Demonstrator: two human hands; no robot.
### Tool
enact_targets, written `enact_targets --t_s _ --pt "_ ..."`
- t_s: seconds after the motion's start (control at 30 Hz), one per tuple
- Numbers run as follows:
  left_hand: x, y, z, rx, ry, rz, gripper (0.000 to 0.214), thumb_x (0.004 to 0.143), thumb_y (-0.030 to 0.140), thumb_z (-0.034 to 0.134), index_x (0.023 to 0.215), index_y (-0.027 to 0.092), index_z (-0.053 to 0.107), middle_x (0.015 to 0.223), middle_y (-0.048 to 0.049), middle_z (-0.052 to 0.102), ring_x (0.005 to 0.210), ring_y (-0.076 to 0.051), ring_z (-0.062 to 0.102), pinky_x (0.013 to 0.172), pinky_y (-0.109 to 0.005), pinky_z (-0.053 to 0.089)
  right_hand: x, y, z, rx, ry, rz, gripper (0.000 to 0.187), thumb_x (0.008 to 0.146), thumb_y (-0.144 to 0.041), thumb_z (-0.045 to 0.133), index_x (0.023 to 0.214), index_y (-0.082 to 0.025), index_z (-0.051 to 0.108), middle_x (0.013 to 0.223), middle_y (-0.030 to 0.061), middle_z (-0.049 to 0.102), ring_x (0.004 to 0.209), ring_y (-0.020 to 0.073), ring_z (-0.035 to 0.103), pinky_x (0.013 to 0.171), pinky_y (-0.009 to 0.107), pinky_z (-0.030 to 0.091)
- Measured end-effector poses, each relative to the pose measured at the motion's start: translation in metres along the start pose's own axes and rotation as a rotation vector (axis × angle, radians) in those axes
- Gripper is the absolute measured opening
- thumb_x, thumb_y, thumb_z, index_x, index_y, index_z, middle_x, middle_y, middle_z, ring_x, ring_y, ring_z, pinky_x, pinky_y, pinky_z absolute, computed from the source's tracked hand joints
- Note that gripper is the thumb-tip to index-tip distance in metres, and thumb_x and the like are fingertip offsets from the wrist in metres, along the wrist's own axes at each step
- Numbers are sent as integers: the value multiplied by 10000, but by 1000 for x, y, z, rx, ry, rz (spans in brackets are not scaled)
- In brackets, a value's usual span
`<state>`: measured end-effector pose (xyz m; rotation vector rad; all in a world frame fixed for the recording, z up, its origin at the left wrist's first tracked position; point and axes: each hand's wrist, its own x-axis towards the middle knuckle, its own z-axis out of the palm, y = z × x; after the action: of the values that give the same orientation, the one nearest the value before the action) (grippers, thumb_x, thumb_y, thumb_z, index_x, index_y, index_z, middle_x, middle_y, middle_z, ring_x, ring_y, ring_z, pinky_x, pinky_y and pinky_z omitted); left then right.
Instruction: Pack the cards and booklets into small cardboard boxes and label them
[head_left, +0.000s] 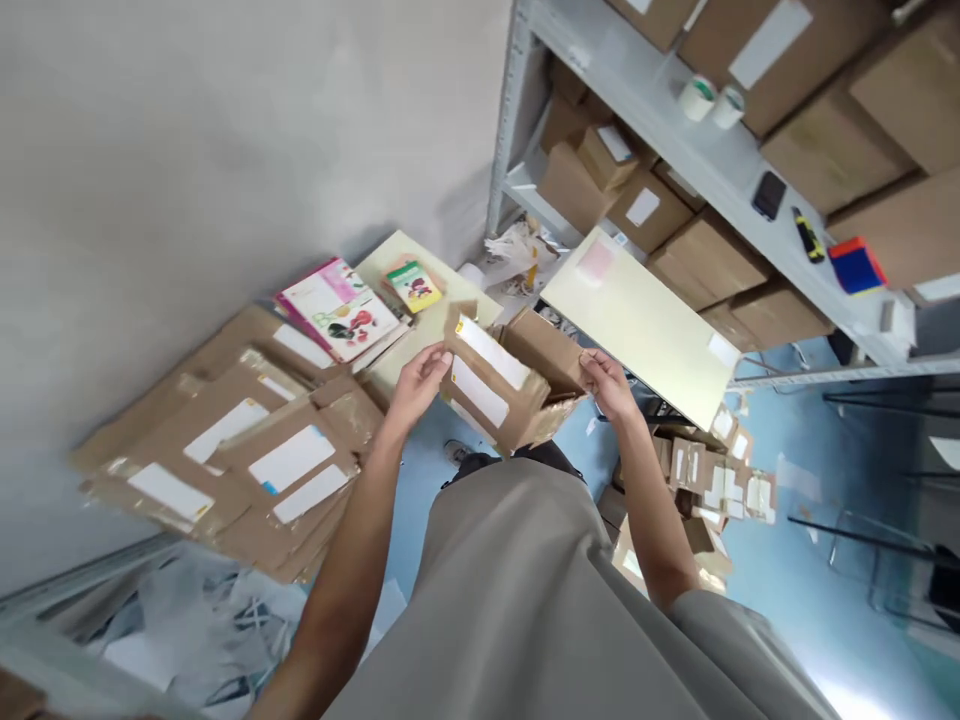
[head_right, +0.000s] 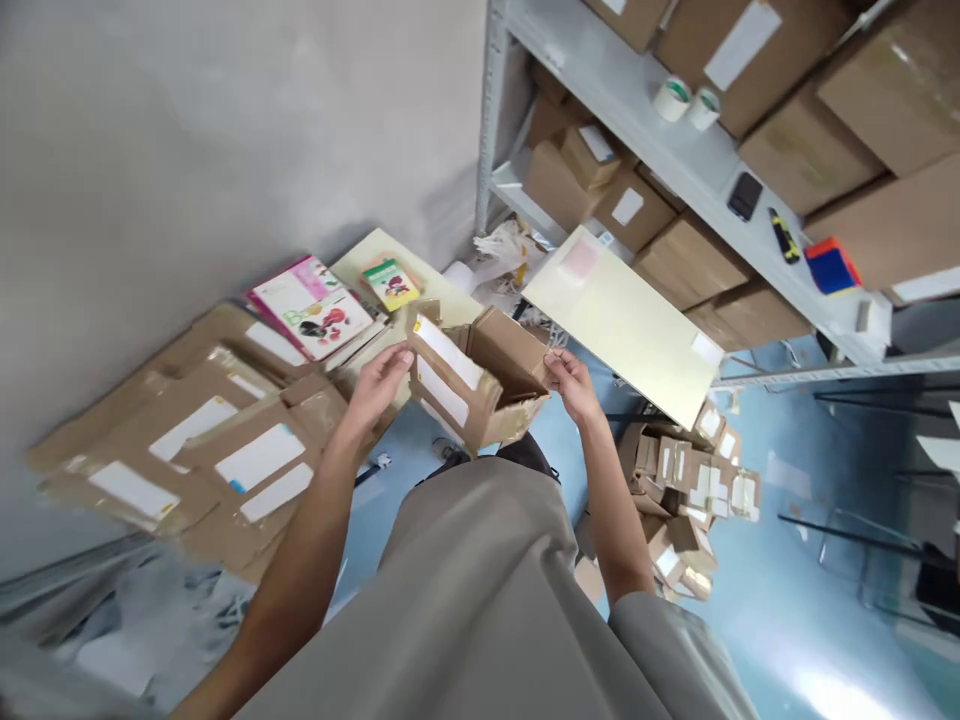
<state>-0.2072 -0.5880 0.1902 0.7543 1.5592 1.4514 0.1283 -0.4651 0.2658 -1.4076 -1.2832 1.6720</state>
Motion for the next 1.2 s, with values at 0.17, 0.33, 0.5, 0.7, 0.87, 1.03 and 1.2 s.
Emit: enact_targets --t_s 0.17,0.33,0.5,0.7,0.87,1.03,1.2 --pt "32 8 103 -4 -270 -27 655 788 761 880 1147 218 808 1237 -127 848 1215 -329 780 1141 -446 602 0 5 -60 1 188 -64 660 754 -809 903 1063 -257 717 872 10 783 759 198 727 658 305 627" --pt "64 21 193 35 -399 9 547 867 696 818 1161 235 804 1270 -123 836 1264 -327 771 1169 -447 590 28 4 -126 13 288 -186 618 872 -797 820 1142 -253 706 946 34 800 802 206 746 693 326 654" --pt "111 39 281 76 -369 3 570 853 744 842 1132 247 826 1212 -112 843 1247 -340 775 1136 -445 624 77 -8 -212 78 325 -217 603 888 -793 835 1137 -256 717 897 22 772 753 189 715 685 327 664" --pt "155 37 389 80 -370 -107 751 875 936 716 1137 239 817 1217 -135 829 1237 -356 775 1025 -437 682 127 -28 -313 92 345 -225 630 880 -818 851 1128 -251 732 848 9 735 723 180 687 680 331 672" --pt "181 32 459 213 -412 -109 715 915 906 676 1076 223 814 1145 -148 841 1227 -367 768 1031 -425 650 160 -33 -365 79 342 -214 648 884 -839 834 1124 -245 738 876 16 718 760 191 675 678 334 670" --pt "212 33 495 353 -484 -55 649 855 846 753 976 210 800 976 -82 822 981 -299 770 829 -345 666 190 -29 -396 38 370 -206 673 885 -863 810 1129 -239 744 881 18 715 773 195 664 668 327 650" --pt "229 28 500 364 -480 -149 703 895 810 751 1167 166 825 1145 -93 838 946 -276 792 700 -364 718 217 -21 -424 -42 407 -203 692 883 -869 795 1120 -221 743 912 34 737 793 196 661 685 325 613"
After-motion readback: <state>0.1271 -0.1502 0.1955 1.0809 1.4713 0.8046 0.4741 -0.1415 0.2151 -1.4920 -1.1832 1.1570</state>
